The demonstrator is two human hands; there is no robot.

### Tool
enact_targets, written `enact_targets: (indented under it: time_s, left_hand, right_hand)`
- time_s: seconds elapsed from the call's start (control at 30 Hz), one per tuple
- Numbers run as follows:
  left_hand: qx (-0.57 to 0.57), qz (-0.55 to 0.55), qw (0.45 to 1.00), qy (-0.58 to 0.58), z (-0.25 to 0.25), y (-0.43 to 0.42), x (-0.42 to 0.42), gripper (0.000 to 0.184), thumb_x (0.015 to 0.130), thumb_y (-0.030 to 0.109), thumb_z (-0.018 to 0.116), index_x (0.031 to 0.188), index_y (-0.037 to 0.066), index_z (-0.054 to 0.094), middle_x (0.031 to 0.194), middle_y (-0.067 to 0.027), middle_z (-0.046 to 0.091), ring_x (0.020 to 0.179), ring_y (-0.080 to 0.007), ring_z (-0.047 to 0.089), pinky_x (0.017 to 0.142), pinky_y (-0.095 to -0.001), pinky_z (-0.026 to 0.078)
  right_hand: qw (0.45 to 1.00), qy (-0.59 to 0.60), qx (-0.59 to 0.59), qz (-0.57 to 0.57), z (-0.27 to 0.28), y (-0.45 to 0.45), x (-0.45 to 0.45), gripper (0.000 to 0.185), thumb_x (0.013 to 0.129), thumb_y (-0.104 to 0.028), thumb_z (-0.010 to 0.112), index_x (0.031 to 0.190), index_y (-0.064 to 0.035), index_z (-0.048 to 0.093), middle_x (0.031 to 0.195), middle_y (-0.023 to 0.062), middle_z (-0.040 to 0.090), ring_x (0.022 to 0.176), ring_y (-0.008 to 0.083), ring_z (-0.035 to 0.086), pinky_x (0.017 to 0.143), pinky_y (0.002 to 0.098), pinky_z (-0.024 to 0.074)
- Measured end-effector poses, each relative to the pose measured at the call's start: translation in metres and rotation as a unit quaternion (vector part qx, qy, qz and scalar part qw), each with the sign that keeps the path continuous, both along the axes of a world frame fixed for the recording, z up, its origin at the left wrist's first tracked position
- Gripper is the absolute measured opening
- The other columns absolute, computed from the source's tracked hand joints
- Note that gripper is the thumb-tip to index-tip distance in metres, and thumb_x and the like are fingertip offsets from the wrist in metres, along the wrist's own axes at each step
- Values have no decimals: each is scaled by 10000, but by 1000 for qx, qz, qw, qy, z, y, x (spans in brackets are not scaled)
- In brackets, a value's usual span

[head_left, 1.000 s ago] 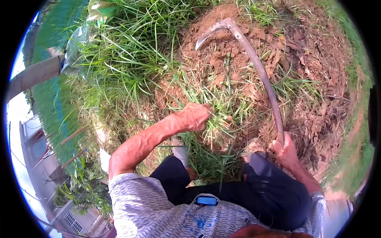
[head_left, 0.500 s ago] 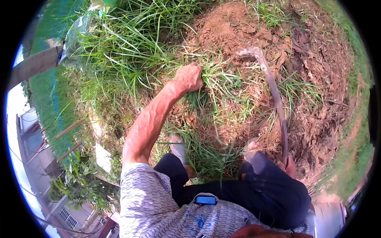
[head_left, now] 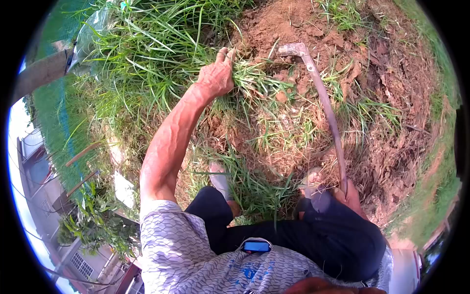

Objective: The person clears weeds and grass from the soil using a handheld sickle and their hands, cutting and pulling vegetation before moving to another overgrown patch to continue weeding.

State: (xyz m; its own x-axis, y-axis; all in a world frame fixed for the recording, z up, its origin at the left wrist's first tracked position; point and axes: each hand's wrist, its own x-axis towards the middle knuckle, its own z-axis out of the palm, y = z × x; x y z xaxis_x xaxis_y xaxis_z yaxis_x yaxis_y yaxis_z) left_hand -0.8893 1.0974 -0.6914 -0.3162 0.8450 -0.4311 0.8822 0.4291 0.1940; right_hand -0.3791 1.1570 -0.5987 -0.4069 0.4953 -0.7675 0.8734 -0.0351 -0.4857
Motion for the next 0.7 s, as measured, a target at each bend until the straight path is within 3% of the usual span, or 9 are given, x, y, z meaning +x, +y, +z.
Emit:
enact_targets:
  time_s: [0.1,0.13,0.17,0.3,0.37,0.53,0.63,0.67,0.7]
  left_hand:
    - [-118,8,993,0,-35,0,-6,538,775,167,566,1268,-20,459,1243,-264,553,991,-407,652,818,-448,553]
    - [-122,2,993,-2,-32,1,-5,482,784,183,542,1213,-32,498,1057,-251,640,954,-383,664,782,-452,553]
    - [-122,-3,992,2,-28,2,-4,482,784,183,542,1213,-32,498,1057,-251,640,954,-383,664,782,-452,553]
    - [-177,-64,982,-14,-17,-14,-8,450,780,147,529,1213,25,518,901,-188,674,867,-325,673,726,-472,540]
    - [-100,-72,992,6,-8,-30,-10,450,789,163,536,1226,56,524,891,-185,668,861,-324,673,732,-463,542]
    - [-97,-5,993,73,-9,-18,-30,422,786,73,589,1171,35,419,1263,-295,501,859,-406,664,707,-489,547]
    - [-42,-5,997,70,-23,-18,-46,717,801,81,515,1465,56,247,1376,-308,429,934,-434,660,761,-472,560]
    - [-82,21,996,34,-30,-13,-51,838,805,84,469,1535,83,59,1432,-307,377,1006,-430,648,809,-459,558]
    - [-100,54,993,21,-39,-11,-52,669,813,110,470,1461,40,317,1335,-292,504,992,-390,666,791,-459,562]
  right_hand:
    - [1000,9,30,5,11,5,26,305,892,-276,619,954,-21,463,653,167,540,568,307,573,554,417,454]
    - [999,-17,46,25,18,6,24,316,894,-289,625,954,-22,466,654,163,542,556,296,567,543,415,451]
    - [999,-14,45,19,17,9,13,316,894,-289,625,954,-22,466,654,163,542,556,296,567,543,415,451]
    - [993,90,73,13,-27,32,-91,304,900,-249,586,977,10,447,627,190,547,534,334,590,514,443,452]
    - [999,36,-16,16,-12,44,-156,283,905,-224,538,974,26,426,622,223,549,542,348,599,520,461,460]
    - [995,15,-49,85,-4,43,-177,254,901,-191,499,959,35,400,636,246,562,547,344,616,509,462,466]
    - [993,-12,-12,118,-8,39,-177,257,898,-179,492,957,47,384,667,251,577,546,339,633,502,475,471]
    - [994,10,-53,94,-9,39,-178,252,898,-177,491,956,44,386,666,251,572,552,357,633,512,485,472]
    - [993,32,-92,71,-6,41,-183,247,898,-174,490,955,42,387,665,250,567,559,375,633,523,495,473]
